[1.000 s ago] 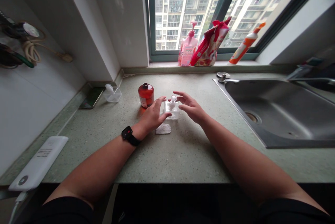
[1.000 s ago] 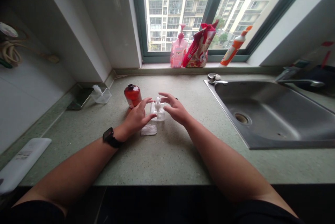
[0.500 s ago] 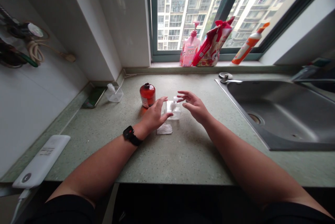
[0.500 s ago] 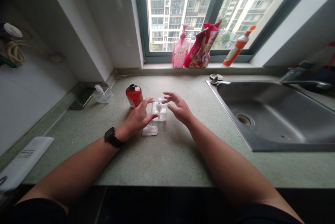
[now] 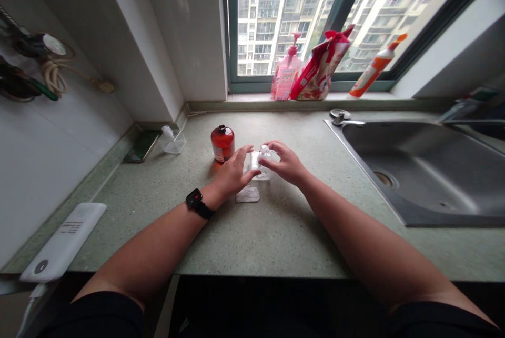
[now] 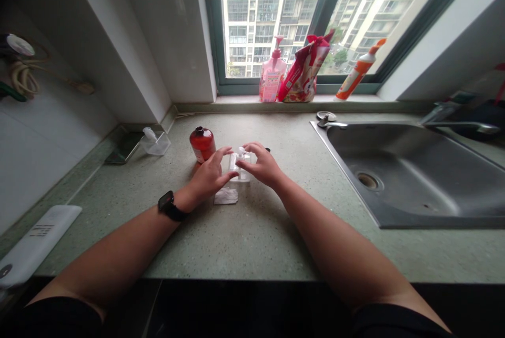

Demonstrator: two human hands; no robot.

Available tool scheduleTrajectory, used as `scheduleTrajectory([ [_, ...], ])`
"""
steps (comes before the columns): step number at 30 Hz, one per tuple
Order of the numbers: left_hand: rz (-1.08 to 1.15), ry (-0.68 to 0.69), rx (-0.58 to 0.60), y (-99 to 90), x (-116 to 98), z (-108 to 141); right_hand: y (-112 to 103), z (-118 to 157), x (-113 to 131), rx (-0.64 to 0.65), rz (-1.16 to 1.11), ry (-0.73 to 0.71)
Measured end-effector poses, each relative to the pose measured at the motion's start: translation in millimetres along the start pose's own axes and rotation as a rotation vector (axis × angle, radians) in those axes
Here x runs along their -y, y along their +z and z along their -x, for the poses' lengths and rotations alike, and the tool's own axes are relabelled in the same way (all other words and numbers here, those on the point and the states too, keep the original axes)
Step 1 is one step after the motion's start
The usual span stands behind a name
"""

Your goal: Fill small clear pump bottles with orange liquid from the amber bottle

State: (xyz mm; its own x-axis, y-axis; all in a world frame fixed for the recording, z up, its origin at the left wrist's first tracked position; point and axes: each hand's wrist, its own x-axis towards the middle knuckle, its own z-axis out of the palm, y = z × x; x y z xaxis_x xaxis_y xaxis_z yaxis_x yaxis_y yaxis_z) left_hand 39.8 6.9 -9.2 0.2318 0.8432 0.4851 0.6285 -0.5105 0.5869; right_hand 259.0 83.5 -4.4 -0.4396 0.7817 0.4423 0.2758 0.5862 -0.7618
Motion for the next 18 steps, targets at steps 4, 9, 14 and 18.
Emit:
scheduleTrajectory([
  [4,0.020,0.014,0.002,0.3,0.0,-1.1,-6.5,-0.5,-1.4,0.109,-0.041,-0.042],
  [9,0.034,0.019,0.002,0.6,0.4,-4.3,-5.9,-1.1,-3.2,0.062,0.067,-0.084],
  [14,0.036,0.027,-0.024,-0.2,-3.0,-6.1,4.2,2.7,5.3,-0.085,0.201,-0.149],
  [18,0.030,0.057,-0.034,-4.9,-16.3,-4.7,-4.0,9.4,23.7,-0.090,0.193,-0.243],
])
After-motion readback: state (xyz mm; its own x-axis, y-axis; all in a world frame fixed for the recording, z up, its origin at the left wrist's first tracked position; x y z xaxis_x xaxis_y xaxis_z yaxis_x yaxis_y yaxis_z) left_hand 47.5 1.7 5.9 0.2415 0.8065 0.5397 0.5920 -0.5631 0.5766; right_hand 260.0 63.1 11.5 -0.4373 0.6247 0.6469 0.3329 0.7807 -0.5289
